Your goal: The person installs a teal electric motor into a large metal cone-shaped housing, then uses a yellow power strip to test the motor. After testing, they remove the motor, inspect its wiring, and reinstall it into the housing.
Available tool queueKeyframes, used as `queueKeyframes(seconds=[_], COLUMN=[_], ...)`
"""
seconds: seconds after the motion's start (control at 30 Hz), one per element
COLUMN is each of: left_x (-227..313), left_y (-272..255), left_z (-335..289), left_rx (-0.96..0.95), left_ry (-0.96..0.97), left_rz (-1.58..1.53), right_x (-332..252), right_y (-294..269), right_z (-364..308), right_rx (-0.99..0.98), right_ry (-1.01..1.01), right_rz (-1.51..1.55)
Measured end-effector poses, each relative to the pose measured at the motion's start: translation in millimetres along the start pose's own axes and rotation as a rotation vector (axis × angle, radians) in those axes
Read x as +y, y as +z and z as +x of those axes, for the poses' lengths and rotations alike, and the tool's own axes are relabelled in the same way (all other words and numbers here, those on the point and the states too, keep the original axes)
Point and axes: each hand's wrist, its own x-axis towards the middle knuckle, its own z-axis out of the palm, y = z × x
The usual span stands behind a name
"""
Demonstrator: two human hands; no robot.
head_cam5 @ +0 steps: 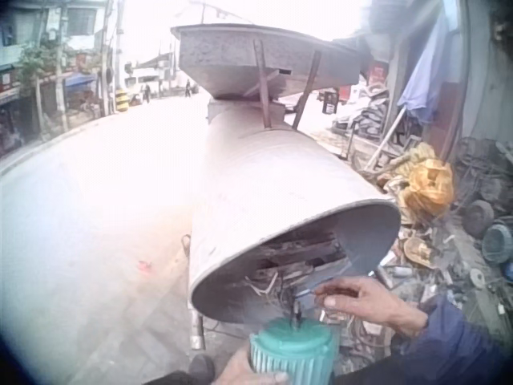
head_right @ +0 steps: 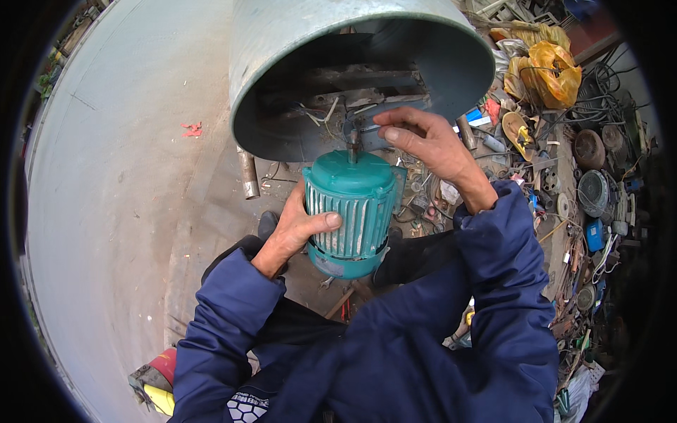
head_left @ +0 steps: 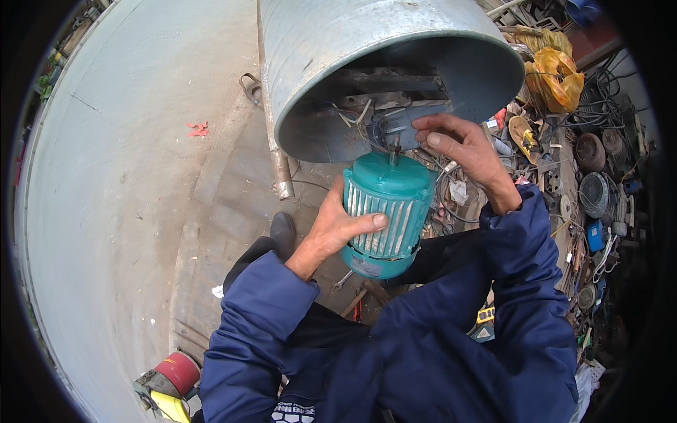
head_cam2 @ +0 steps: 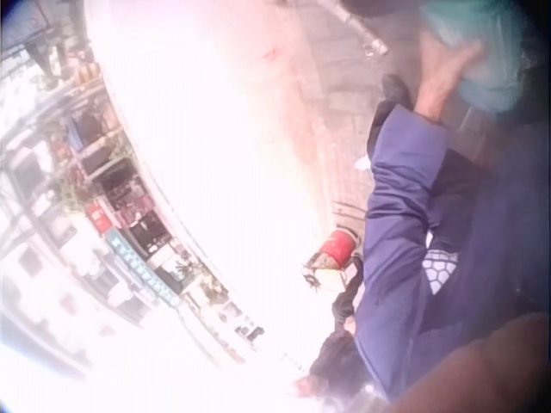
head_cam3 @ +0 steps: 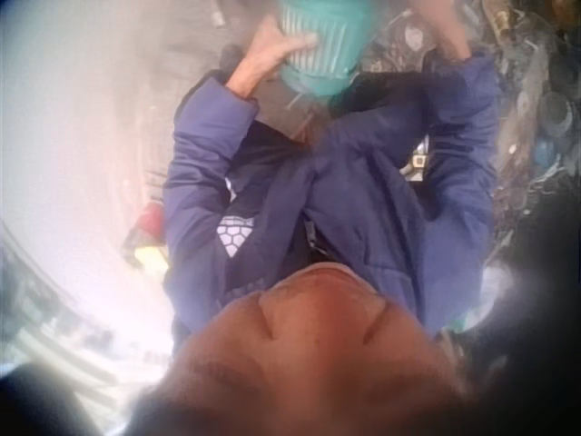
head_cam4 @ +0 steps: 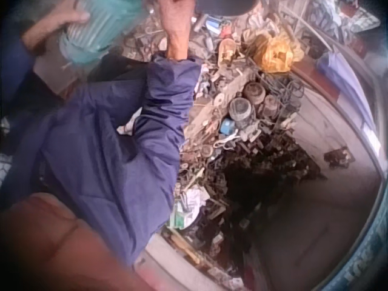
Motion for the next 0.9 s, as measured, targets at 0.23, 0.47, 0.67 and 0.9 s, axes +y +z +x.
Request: queueKeyframes(seconds=[0.23,0.47,0.67,0.9], left_x=[-9,-17,-21,-22], left_y=[2,1,1,-2], left_z=[4,4,3,6], left_rx=[0.04,0.068,0.066,0.05], left_ry=[0.052,0.051,0.07,0.073], left_rz=[0.24,0.37,0.404,0.388], right_x=[-49,-43,-49,-36], right_y=[12,20,31,26], right_z=[30,22,16,19], right_rx=[-0.376,-0.262,-0.189,-0.284], right_ry=[0.029,-0.077,0.057,-0.051], right_rz=[-0.396,-0.727,-0.912,-0.651])
